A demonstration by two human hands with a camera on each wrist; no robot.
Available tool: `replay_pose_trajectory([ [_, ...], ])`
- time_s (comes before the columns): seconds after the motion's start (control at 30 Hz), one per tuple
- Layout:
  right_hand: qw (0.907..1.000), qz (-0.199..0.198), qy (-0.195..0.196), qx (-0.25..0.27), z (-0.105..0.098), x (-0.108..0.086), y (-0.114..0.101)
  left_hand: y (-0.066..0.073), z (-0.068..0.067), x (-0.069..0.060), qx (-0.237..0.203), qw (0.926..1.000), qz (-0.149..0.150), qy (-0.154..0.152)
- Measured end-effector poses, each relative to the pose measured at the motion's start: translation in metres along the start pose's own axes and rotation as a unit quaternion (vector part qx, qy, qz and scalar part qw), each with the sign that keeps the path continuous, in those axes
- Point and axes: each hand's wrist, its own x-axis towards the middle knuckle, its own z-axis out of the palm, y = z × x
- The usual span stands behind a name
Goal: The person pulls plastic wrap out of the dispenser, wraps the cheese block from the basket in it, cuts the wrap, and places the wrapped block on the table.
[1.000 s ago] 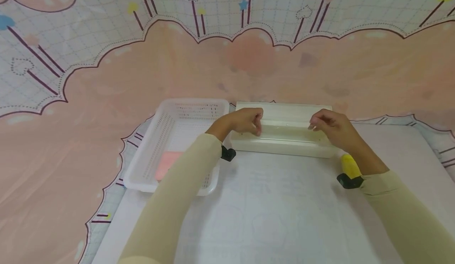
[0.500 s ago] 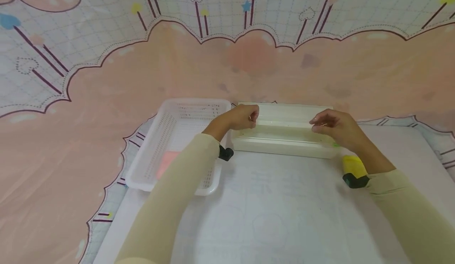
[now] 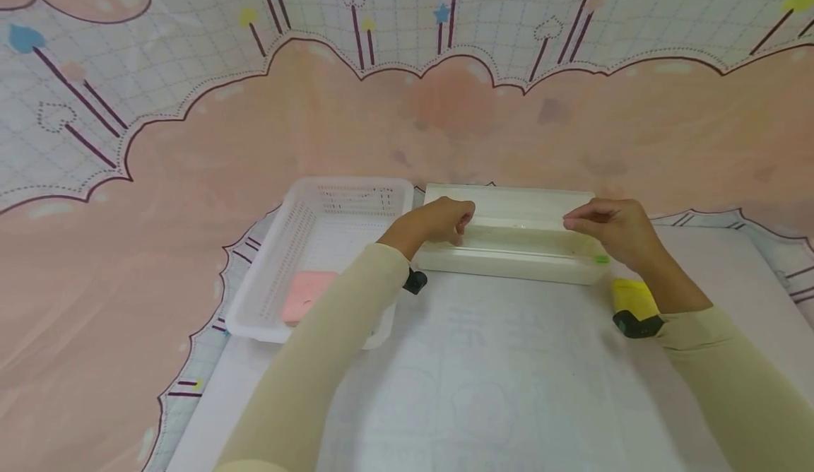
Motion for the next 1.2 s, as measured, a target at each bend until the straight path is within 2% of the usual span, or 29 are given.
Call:
replay_pose_trajectory([
  [0.2, 0.9997, -0.011, 0.005, 0.023, -0.003, -0.002, 0.002, -0.002, 0.003, 0.001, 0.026, 0.9991, -0.019, -0.027],
  [0.43, 0.9971, -0.027, 0.016, 0.069, -0.008, -0.002, -0.003, -0.012, 0.001, 0.006, 0.024, 0.9996, -0.003, 0.012],
  [0.67, 0.9954, -0.038, 0.019, 0.086, -0.014, -0.002, -0.004, -0.019, -0.009, 0.0, -0.009, 0.9984, 0.027, 0.048],
  [0.77, 0.9972, -0.019, 0.021, 0.069, -0.018, -0.005, -0.005, -0.02, -0.011, -0.004, -0.01, 0.9972, 0.05, 0.056],
  [0.87, 0.9984, 0.02, 0.026, 0.046, -0.021, -0.01, -0.006, -0.021, -0.011, -0.006, -0.016, 0.996, 0.065, 0.06],
  [0.97, 0.9977, 0.036, 0.028, 0.05, -0.022, -0.016, -0.009, -0.022, -0.011, -0.01, -0.03, 0.9948, 0.072, 0.066],
  [1.07, 0.9965, 0.015, 0.032, 0.076, -0.019, -0.02, -0.015, -0.023, -0.01, -0.012, -0.039, 0.9937, 0.079, 0.069],
  [1.2, 0.9948, -0.02, 0.046, 0.089, -0.013, -0.022, -0.023, -0.027, -0.01, -0.014, -0.052, 0.9946, 0.079, 0.042],
])
